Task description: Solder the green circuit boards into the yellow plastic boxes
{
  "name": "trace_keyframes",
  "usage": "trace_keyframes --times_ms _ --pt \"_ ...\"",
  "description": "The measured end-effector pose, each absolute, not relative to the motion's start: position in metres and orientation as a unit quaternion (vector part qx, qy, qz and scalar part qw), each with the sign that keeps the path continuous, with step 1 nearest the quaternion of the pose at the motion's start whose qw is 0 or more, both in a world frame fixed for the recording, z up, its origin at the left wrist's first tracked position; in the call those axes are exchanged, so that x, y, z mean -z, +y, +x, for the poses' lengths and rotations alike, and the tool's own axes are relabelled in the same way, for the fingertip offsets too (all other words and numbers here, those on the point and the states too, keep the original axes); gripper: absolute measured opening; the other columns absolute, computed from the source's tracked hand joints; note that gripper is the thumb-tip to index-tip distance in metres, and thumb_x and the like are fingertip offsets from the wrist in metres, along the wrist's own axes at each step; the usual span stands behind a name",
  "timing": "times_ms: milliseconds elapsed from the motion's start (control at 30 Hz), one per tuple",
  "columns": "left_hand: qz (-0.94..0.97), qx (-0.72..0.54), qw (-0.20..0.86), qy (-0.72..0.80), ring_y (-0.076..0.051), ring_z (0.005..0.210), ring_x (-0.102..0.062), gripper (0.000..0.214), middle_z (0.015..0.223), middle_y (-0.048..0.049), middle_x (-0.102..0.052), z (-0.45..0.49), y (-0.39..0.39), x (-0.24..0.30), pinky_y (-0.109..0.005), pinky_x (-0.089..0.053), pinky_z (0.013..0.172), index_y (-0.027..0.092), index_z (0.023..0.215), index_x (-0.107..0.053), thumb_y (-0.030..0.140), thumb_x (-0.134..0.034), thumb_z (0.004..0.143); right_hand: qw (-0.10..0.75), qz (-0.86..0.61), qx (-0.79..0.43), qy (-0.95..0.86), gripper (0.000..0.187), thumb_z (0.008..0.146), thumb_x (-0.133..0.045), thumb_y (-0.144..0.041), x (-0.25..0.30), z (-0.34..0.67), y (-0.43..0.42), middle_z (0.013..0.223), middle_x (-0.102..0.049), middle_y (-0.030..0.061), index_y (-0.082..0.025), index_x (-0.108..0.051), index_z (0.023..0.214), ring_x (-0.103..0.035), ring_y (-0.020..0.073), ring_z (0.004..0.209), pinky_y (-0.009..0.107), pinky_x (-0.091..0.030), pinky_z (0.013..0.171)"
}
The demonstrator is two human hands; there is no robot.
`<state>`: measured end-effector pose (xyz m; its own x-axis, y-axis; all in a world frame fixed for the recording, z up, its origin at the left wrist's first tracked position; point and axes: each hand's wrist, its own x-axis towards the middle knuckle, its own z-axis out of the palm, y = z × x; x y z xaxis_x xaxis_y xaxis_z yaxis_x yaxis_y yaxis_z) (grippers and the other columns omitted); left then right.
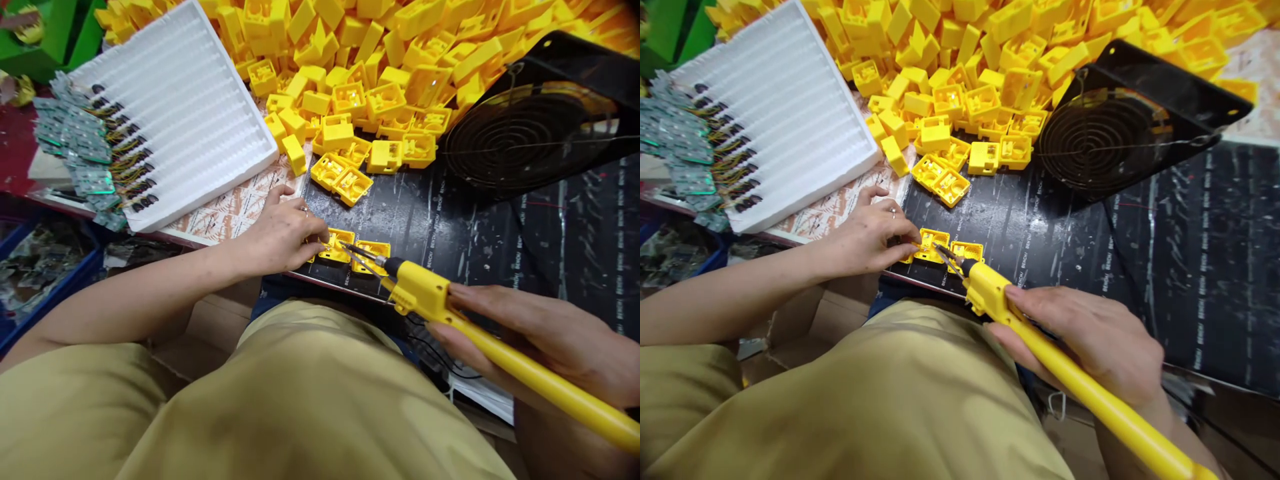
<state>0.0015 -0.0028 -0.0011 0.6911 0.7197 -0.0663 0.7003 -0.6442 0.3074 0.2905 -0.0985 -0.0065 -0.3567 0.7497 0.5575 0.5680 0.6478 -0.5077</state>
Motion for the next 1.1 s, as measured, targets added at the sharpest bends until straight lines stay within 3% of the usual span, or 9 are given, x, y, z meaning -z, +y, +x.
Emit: trace_keyframes --times_ms 100,233,467,667,833,1000,1100 --pt "0.907 -0.012 0.147 0.395 -0.020 0.084 -0.060 0.018 0.072 -0.0004 -0.073 0.004 -0.003 0.000 -0.051 -0.027 0.107 0.022 0.074 -0.071 0.024 -0.056 0.084 0.398 -0.328 -0.119 -0.848 0.030 0.086 -0.075 -0.015 -0.003 0.285 -0.092 0.071 -0.072 0.0009 -0.019 -0.064 0.114 -0.070 0.0152 0.061 0.019 -0.062 0.059" --pt "0.908 0.001 0.135 0.396 -0.021 0.080 -0.060 0.020 0.068 -0.0019 -0.071 0.007 -0.004 0.000 -0.051 -0.029 0.105 0.020 0.069 -0.069 0.023 -0.054 0.081 0.371 -0.312 -0.138 -0.864 0.011 0.093 -0.069 -0.022 -0.002 0.284 -0.087 0.071 -0.070 0.0023 -0.019 -0.059 0.095 -0.070 0.0106 0.064 0.015 -0.060 0.063" --pt "0.904 -0.019 0.152 0.399 -0.021 0.080 -0.060 0.018 0.068 -0.0019 -0.070 0.007 -0.002 0.002 -0.050 -0.030 0.103 0.020 0.069 -0.068 0.025 -0.054 0.079 0.347 -0.296 -0.128 -0.881 0.010 0.096 -0.065 -0.023 -0.001 0.280 -0.082 0.073 -0.069 0.0023 -0.018 -0.058 0.091 -0.068 0.0079 0.066 0.015 -0.060 0.068" --pt "0.904 -0.022 0.144 0.401 -0.020 0.079 -0.060 0.019 0.066 -0.0025 -0.069 0.007 -0.002 0.005 -0.049 -0.031 0.104 0.019 0.067 -0.067 0.025 -0.054 0.079 0.333 -0.285 -0.117 -0.891 0.022 0.081 -0.080 -0.013 -0.012 0.278 -0.078 0.082 -0.072 0.0035 -0.017 -0.062 0.094 -0.069 0.0104 0.073 0.021 -0.060 0.068" --pt "0.910 -0.048 0.153 0.383 -0.019 0.077 -0.059 0.021 0.066 -0.0015 -0.069 0.005 -0.002 0.007 -0.048 -0.031 0.102 0.019 0.068 -0.067 0.026 -0.052 0.080 0.321 -0.276 -0.099 -0.901 0.007 0.097 -0.064 -0.023 -0.011 0.282 -0.077 0.079 -0.071 0.0007 -0.019 -0.058 0.094 -0.067 0.0080 0.068 0.019 -0.057 0.063" --pt "0.915 -0.038 0.136 0.378 -0.020 0.077 -0.059 0.022 0.065 -0.0022 -0.069 0.006 -0.001 0.009 -0.048 -0.032 0.101 0.018 0.067 -0.067 0.025 -0.051 0.080 0.328 -0.316 -0.119 -0.882 0.017 0.086 -0.076 -0.016 -0.014 0.279 -0.083 0.080 -0.070 0.0000 -0.018 -0.060 0.092 -0.067 0.0095 0.072 0.022 -0.057 0.068" --pt "0.919 -0.040 0.124 0.371 -0.020 0.076 -0.058 0.022 0.064 -0.0025 -0.069 0.007 0.000 0.011 -0.047 -0.033 0.098 0.018 0.065 -0.066 0.025 -0.051 0.079 0.319 -0.309 -0.121 -0.888 0.014 0.089 -0.073 -0.018 -0.017 0.282 -0.085 0.081 -0.070 0.0000 -0.019 -0.060 0.094 -0.066 0.0092 0.071 0.023 -0.057 0.067"
